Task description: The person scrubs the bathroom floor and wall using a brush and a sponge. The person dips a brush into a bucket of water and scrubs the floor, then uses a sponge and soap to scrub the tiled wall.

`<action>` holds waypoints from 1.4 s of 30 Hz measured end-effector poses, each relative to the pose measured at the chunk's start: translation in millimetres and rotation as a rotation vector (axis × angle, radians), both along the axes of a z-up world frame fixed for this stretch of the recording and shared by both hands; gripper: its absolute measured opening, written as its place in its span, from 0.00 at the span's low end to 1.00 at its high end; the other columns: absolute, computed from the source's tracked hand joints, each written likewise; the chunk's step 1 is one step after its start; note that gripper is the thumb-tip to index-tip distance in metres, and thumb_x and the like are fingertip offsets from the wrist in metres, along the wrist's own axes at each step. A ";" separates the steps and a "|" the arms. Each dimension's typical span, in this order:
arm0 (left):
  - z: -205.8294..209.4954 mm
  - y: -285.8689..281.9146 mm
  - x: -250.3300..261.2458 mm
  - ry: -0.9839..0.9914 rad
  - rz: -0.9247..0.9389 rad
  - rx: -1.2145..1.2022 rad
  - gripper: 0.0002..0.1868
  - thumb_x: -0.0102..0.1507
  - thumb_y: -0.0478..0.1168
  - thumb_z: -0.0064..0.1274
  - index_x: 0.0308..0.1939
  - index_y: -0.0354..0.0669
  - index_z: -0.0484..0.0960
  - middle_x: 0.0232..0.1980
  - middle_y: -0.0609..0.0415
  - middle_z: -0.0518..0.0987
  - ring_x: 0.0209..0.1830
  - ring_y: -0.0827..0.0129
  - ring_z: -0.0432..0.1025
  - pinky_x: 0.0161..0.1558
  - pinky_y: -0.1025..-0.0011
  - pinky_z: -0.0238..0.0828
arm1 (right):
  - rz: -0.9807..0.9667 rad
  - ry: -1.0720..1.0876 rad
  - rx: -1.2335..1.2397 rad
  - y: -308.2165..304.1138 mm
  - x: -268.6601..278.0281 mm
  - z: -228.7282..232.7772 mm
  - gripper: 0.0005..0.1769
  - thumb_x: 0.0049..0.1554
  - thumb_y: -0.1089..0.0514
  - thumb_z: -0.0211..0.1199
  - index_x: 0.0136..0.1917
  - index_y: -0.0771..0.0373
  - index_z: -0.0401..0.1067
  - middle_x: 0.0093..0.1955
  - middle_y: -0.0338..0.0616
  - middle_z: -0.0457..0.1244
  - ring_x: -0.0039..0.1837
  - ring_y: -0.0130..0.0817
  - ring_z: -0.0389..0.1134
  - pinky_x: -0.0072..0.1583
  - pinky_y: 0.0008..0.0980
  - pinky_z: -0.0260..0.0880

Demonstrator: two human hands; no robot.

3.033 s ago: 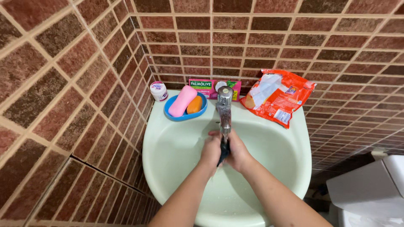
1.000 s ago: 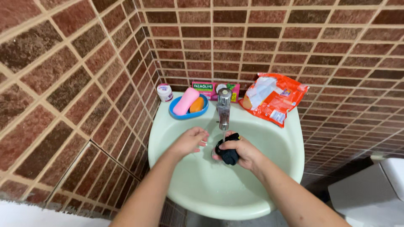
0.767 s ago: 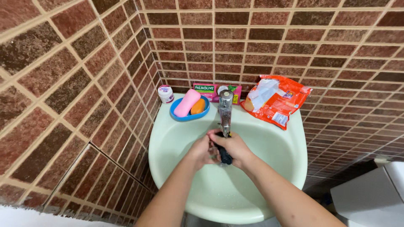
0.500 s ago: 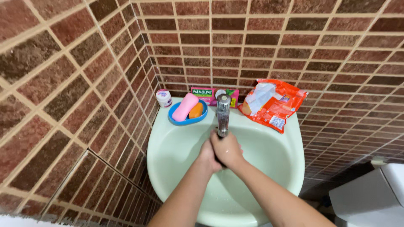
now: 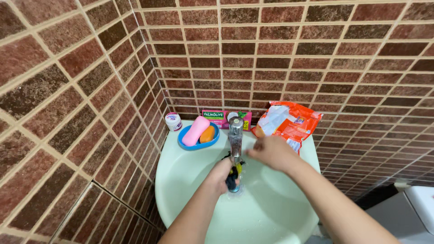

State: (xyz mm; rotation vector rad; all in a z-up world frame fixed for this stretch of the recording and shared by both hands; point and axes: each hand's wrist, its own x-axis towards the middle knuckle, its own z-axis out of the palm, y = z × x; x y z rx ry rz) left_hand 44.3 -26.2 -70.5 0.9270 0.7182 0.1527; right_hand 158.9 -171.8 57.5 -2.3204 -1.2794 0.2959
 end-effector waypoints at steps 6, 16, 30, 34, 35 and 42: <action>61.4 -18.1 -23.1 -0.093 -0.034 0.062 0.10 0.63 0.30 0.50 0.46 0.47 0.75 0.40 0.56 0.80 0.30 0.65 0.78 0.31 0.63 0.78 | 0.094 -0.155 0.222 22.1 -13.5 41.9 0.16 0.52 0.55 0.69 0.50 0.66 0.74 0.44 0.54 0.70 0.49 0.50 0.73 0.52 0.45 0.73; 32.0 13.3 -30.2 -0.003 -0.078 0.417 0.22 0.68 0.53 0.43 0.26 0.42 0.72 0.23 0.57 0.71 0.22 0.69 0.66 0.27 0.69 0.64 | 0.231 -0.366 0.101 44.9 -4.1 21.3 0.40 0.51 0.64 0.63 0.75 0.56 0.56 0.69 0.67 0.55 0.60 0.65 0.67 0.58 0.52 0.71; 83.5 15.2 -62.3 -0.038 -0.480 1.039 0.13 0.60 0.43 0.61 0.44 0.40 0.84 0.38 0.56 0.84 0.38 0.75 0.76 0.43 0.73 0.74 | 0.386 -0.486 0.036 61.5 18.6 28.6 0.29 0.54 0.64 0.61 0.70 0.55 0.67 0.63 0.59 0.63 0.60 0.57 0.69 0.61 0.47 0.69; 96.2 15.0 -63.3 -0.083 -0.464 1.158 0.12 0.57 0.40 0.63 0.41 0.39 0.84 0.36 0.56 0.85 0.36 0.74 0.78 0.42 0.72 0.75 | 0.385 -0.569 0.031 70.5 17.4 27.9 0.22 0.55 0.60 0.61 0.64 0.64 0.67 0.60 0.62 0.64 0.59 0.58 0.69 0.58 0.49 0.71; 100.4 15.7 -62.9 -0.086 -0.460 1.164 0.12 0.57 0.40 0.63 0.41 0.39 0.84 0.36 0.56 0.85 0.36 0.74 0.78 0.42 0.72 0.75 | 0.359 -0.590 0.049 72.8 15.6 26.8 0.19 0.57 0.55 0.63 0.58 0.67 0.69 0.58 0.62 0.65 0.59 0.59 0.69 0.58 0.49 0.71; 105.9 16.6 -70.0 0.065 -0.431 1.449 0.29 0.47 0.48 0.75 0.45 0.38 0.81 0.38 0.46 0.82 0.37 0.60 0.76 0.43 0.65 0.73 | 0.210 -0.614 -0.049 69.7 -10.3 37.0 0.15 0.62 0.59 0.58 0.60 0.69 0.67 0.55 0.62 0.67 0.54 0.57 0.72 0.53 0.49 0.75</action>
